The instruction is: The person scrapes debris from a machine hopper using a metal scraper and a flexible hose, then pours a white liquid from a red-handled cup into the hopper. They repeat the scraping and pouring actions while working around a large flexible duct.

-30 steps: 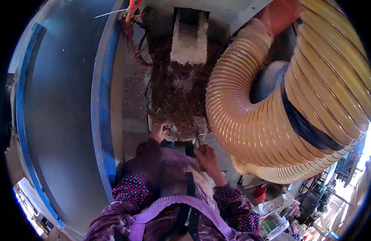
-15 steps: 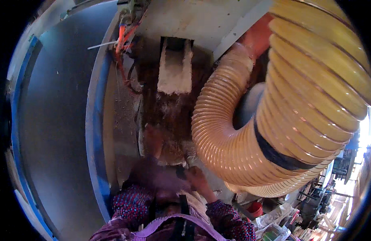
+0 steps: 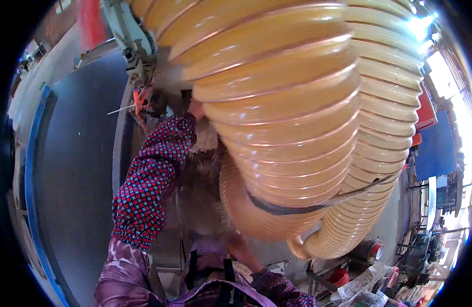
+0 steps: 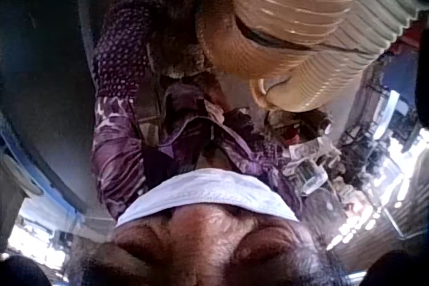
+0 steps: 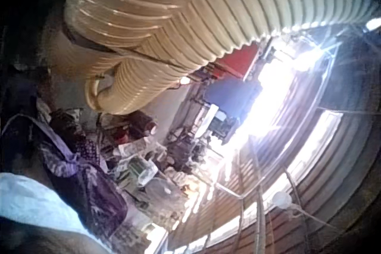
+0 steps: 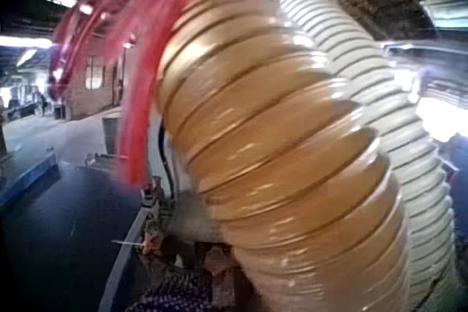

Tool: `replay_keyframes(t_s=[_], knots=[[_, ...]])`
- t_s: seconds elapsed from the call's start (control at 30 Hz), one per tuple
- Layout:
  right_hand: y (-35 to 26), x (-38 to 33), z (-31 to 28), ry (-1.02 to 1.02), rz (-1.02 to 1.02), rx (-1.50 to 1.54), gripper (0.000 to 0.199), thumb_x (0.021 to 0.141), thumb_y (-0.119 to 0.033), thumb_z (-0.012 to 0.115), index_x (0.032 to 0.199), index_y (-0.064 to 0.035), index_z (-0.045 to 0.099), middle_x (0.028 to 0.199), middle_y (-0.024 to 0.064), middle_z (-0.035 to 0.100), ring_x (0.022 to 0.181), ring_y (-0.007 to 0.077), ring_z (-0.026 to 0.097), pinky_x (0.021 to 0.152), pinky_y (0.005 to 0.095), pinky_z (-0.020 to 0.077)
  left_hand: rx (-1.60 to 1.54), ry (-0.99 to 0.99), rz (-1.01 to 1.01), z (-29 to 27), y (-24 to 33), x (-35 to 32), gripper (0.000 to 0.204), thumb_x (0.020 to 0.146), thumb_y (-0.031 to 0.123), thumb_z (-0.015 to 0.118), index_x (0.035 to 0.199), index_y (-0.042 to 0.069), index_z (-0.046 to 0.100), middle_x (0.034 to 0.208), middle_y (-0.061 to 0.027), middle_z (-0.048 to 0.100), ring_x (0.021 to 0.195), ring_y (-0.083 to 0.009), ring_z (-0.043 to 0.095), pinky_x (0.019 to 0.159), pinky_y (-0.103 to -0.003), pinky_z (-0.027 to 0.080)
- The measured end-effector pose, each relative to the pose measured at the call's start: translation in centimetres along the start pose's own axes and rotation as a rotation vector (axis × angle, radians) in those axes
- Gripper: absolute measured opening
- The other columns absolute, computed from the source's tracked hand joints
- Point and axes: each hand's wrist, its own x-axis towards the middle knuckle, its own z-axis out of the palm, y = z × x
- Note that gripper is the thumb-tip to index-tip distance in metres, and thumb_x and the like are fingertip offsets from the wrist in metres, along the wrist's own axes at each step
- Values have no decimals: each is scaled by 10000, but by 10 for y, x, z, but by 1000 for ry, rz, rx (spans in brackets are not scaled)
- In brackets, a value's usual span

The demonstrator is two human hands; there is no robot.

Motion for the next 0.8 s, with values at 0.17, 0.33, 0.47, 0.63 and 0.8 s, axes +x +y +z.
replay_keyframes(t_s=[0.17,0.33,0.47,0.63,0.8], knots=[[-8,2,-6,-74,-291,-324,217,784,-150,623,966,-71,536,835,102,502,778,228,497,644,377,394,-99,-134,-218,6,-13,24,287,637,176,681,713,-80,578,730,-197,613,636,-279,617,544,-349,496],[-33,-2,-13,21,-192,-124,190,801,-189,631,919,-90,520,744,47,509,658,154,496,546,320,398,-417,-369,-424,-22,37,8,273,592,148,739,643,-70,583,578,-107,589,467,-151,580,417,-278,476],[-31,4,-8,20,8,163,200,833,-260,610,893,-101,505,642,-8,491,536,76,453,443,234,356,-511,-358,-545,-43,34,2,224,638,141,741,620,-36,605,586,-82,595,524,-135,594,438,-267,477],[-28,5,-19,5,106,170,210,846,-279,592,839,-90,501,632,-10,494,516,58,440,429,217,333,-524,-398,-81,-15,-19,4,209,691,141,734,633,-20,614,583,-68,587,498,-132,568,424,-245,456],[-17,5,-25,36,123,144,200,846,-257,590,829,-89,484,598,-14,467,508,53,424,419,212,317,-774,-425,-632,-15,13,4,200,701,125,730,631,-12,602,569,-62,568,456,-132,533,405,-239,430]])
